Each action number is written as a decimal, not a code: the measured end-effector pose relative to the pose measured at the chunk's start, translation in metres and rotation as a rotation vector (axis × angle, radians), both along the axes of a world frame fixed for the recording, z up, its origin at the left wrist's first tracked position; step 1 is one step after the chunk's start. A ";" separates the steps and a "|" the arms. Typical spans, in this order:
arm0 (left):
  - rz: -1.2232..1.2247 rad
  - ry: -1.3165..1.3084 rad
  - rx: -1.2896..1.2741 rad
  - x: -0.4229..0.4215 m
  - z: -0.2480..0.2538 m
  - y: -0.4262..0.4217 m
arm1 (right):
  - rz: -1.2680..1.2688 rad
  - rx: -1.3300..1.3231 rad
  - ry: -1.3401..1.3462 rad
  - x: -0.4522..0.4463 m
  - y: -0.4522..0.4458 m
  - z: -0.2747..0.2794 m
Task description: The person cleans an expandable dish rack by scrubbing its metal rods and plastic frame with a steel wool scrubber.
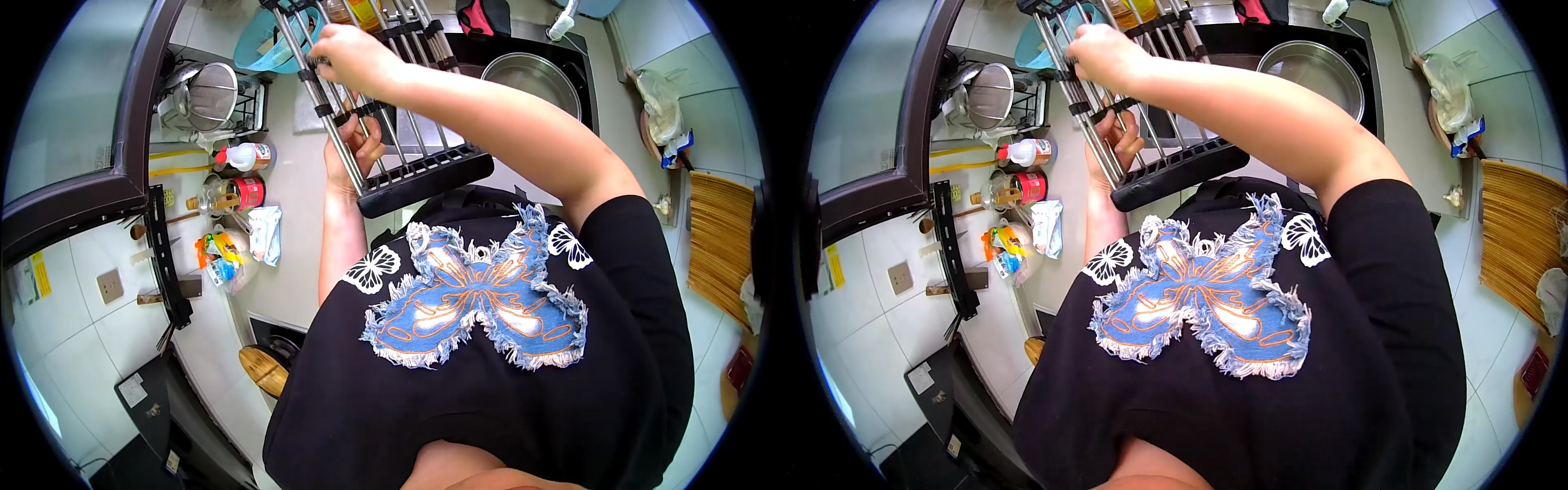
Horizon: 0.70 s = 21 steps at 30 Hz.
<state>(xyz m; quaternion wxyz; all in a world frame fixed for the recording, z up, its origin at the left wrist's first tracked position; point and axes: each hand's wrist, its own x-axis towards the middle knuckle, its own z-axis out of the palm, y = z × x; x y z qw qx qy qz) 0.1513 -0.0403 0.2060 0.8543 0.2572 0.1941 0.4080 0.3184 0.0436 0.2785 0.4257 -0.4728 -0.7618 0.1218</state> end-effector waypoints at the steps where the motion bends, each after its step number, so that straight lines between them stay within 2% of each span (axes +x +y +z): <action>1: -0.008 -0.003 -0.022 -0.003 -0.008 0.003 | 0.014 0.078 -0.076 -0.002 -0.005 -0.003; 2: -0.012 -0.009 -0.044 -0.006 -0.013 0.004 | 0.116 -0.140 -0.069 -0.004 -0.015 -0.007; 4: 0.062 0.044 -0.113 -0.005 -0.010 -0.002 | 0.267 -0.046 -0.294 -0.009 -0.025 -0.019; 6: 0.107 -0.073 -0.067 -0.006 -0.018 -0.002 | 0.274 -0.047 -0.269 -0.007 -0.033 -0.024; 8: 0.074 -0.064 -0.080 -0.006 -0.015 -0.003 | 0.206 0.056 -0.302 0.001 -0.019 -0.022; 10: 0.027 -0.038 -0.103 -0.003 -0.006 -0.007 | 0.113 0.024 -0.267 0.009 0.008 -0.015; 12: 0.006 -0.014 -0.117 -0.001 -0.003 -0.008 | 0.117 0.009 -0.152 0.007 -0.002 -0.013; 14: -0.004 -0.061 -0.102 -0.004 -0.012 -0.004 | 0.106 -0.124 -0.015 -0.003 -0.020 -0.007; 16: 0.044 0.029 -0.131 -0.006 -0.009 -0.002 | 0.066 -0.150 0.046 -0.013 -0.025 -0.010; 18: 0.077 -0.006 -0.045 -0.008 -0.007 -0.006 | 0.169 -0.129 0.004 -0.015 -0.030 -0.012; 21: 0.058 -0.076 -0.064 -0.014 -0.012 -0.002 | 0.328 -0.071 -0.044 -0.011 -0.037 -0.014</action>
